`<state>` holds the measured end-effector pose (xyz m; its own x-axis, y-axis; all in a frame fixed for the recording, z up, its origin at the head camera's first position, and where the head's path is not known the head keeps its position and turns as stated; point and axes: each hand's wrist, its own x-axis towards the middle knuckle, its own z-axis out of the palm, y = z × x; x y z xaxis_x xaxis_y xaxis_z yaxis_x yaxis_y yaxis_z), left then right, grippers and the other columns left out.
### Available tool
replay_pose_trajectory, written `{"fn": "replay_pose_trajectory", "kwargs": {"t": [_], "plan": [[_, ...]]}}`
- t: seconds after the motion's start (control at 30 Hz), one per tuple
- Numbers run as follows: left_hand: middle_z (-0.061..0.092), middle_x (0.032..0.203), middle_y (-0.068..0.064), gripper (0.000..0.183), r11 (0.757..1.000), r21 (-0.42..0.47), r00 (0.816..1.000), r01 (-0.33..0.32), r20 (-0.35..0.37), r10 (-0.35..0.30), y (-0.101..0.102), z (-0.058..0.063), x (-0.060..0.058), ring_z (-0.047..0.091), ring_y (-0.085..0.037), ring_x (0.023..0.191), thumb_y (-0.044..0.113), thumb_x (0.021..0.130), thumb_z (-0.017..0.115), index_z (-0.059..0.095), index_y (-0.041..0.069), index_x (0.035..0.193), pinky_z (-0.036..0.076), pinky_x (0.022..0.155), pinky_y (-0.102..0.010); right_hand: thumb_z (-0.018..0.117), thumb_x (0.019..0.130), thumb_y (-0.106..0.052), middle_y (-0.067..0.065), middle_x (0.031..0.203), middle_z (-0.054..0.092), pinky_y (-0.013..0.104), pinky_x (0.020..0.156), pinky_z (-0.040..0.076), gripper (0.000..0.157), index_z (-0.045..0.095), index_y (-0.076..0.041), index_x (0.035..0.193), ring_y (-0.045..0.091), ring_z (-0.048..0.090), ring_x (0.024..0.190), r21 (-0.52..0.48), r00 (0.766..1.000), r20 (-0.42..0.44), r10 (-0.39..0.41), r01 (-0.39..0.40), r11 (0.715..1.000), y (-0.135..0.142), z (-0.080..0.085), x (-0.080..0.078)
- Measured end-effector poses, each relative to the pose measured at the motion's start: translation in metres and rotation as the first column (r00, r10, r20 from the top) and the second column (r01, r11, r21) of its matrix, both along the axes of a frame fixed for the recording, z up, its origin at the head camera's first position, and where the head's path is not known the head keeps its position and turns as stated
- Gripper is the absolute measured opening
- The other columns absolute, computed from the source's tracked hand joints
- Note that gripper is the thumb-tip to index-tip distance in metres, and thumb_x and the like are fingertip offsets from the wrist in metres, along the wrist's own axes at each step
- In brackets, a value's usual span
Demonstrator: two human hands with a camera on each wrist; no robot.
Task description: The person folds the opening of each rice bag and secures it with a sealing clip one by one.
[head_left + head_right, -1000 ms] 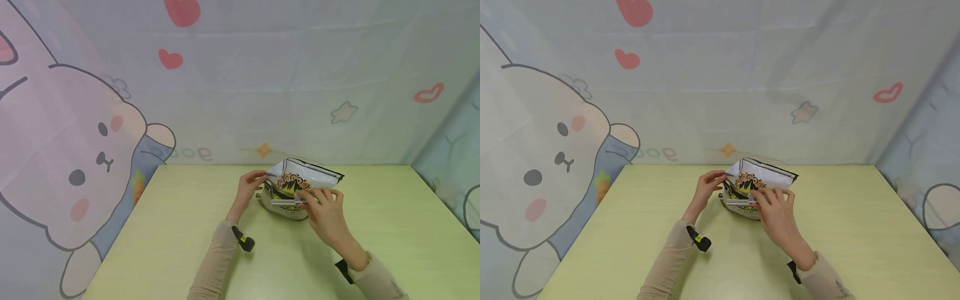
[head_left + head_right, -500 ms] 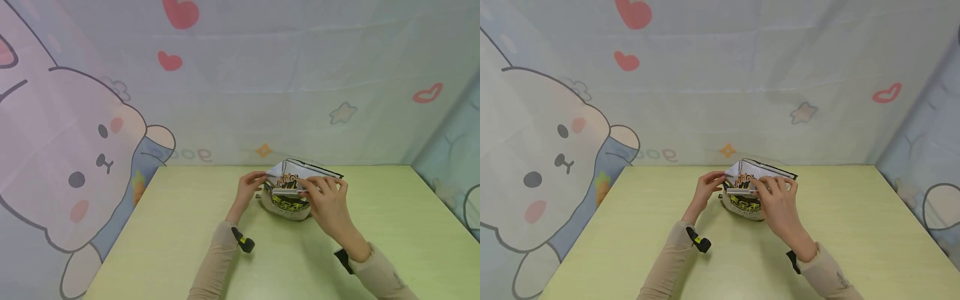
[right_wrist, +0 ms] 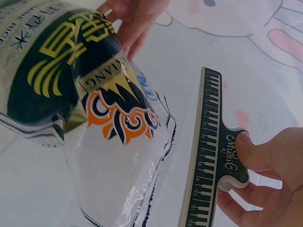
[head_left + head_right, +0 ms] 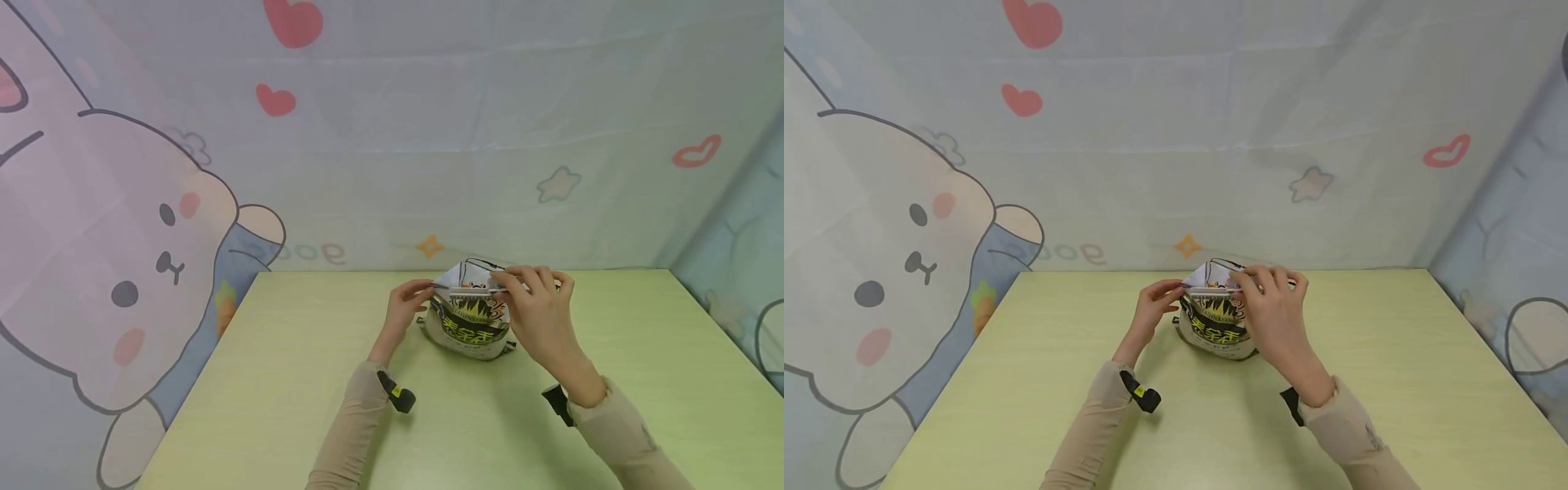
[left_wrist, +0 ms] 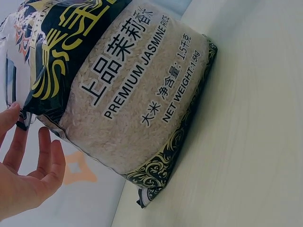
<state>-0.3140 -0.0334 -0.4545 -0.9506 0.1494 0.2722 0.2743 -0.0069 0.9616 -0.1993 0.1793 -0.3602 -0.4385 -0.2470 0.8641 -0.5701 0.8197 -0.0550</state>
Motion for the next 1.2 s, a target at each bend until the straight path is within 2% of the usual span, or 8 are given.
{"fn": "replay_pose_trajectory", "kwargs": {"t": [0.07,0.1,0.2,0.47,0.6,0.83,1.07,1.2], "plan": [[0.075,0.112,-0.016,0.027,1.0,0.012,1.0,0.013,-0.021,-0.013,-0.001,-0.001,0.0,0.071,-0.012,0.091,0.012,0.098,0.068,0.07,-0.007,0.118,0.059,0.072,-0.028,0.076,0.081,0.01,0.02,0.1,0.066,0.065,0.08,0.036,0.027,0.071,0.001,0.106,0.04,0.054,0.088,-0.009,1.0,0.003,-0.01,0.01,1.0,0.0,0.004,-0.002],[0.076,0.11,-0.012,0.026,0.999,0.024,0.998,0.03,-0.052,-0.029,-0.002,-0.003,-0.001,0.071,-0.012,0.091,0.016,0.098,0.069,0.072,-0.002,0.116,0.058,0.071,-0.026,0.075,0.082,0.009,0.02,0.101,0.066,0.066,0.08,0.035,0.026,0.071,0.0,0.106,0.041,0.053,0.088,-0.013,1.0,0.008,-0.013,0.013,1.0,0.0,0.006,-0.003],[0.077,0.108,-0.008,0.026,0.998,0.036,0.997,0.042,-0.069,-0.039,-0.003,-0.004,-0.001,0.072,-0.013,0.091,0.02,0.097,0.071,0.074,0.002,0.115,0.059,0.071,-0.027,0.073,0.084,0.009,0.02,0.101,0.066,0.067,0.081,0.035,0.024,0.071,0.001,0.106,0.041,0.053,0.089,-0.025,1.0,0.022,-0.017,0.017,1.0,0.0,0.01,-0.005],[0.073,0.116,-0.02,0.027,1.0,-0.002,1.0,-0.012,0.028,0.012,0.001,0.003,0.001,0.067,-0.003,0.087,0.005,0.098,0.065,0.066,-0.01,0.121,0.058,0.073,-0.028,0.071,0.086,0.008,0.021,0.102,0.066,0.067,0.083,0.034,0.022,0.071,0.001,0.107,0.042,0.052,0.09,-0.016,1.0,0.024,-0.021,0.021,1.0,-0.003,0.019,-0.008],[0.072,0.117,-0.021,0.027,1.0,-0.006,0.999,-0.025,0.036,0.025,0.002,0.003,0.0,0.067,-0.003,0.087,0.005,0.098,0.065,0.066,-0.01,0.12,0.058,0.074,-0.029,0.07,0.087,0.008,0.02,0.102,0.067,0.067,0.085,0.034,0.02,0.071,0.0,0.106,0.041,0.054,0.091,-0.007,0.999,0.018,-0.028,0.028,1.0,-0.003,0.024,-0.011],[0.072,0.117,-0.021,0.026,1.0,-0.004,0.999,-0.027,0.04,0.027,0.002,0.001,-0.001,0.067,-0.004,0.088,0.004,0.098,0.065,0.066,-0.01,0.12,0.054,0.069,-0.02,0.07,0.088,0.009,0.019,0.103,0.068,0.068,0.087,0.034,0.02,0.072,-0.001,0.104,0.04,0.056,0.093,0.017,0.999,0.025,-0.041,0.041,0.999,-0.003,0.033,-0.014],[0.072,0.117,-0.021,0.026,0.999,-0.014,0.998,-0.03,0.053,0.031,0.002,0.0,-0.001,0.067,-0.003,0.087,0.004,0.098,0.065,0.066,-0.01,0.12,0.058,0.073,-0.029,0.068,0.088,0.009,0.02,0.102,0.069,0.069,0.09,0.034,0.018,0.073,0.001,0.104,0.042,0.056,0.095,0.035,0.996,0.07,-0.055,0.052,0.998,-0.007,0.038,-0.018],[0.073,0.116,-0.019,0.026,0.999,-0.007,0.998,-0.031,0.058,0.032,0.003,0.001,-0.001,0.067,-0.002,0.087,0.005,0.098,0.066,0.067,-0.009,0.12,0.058,0.073,-0.028,0.069,0.088,0.009,0.02,0.102,0.07,0.069,0.091,0.034,0.017,0.073,0.002,0.103,0.043,0.056,0.095,0.048,0.995,0.073,-0.067,0.064,0.997,-0.01,0.041,-0.02]]}}
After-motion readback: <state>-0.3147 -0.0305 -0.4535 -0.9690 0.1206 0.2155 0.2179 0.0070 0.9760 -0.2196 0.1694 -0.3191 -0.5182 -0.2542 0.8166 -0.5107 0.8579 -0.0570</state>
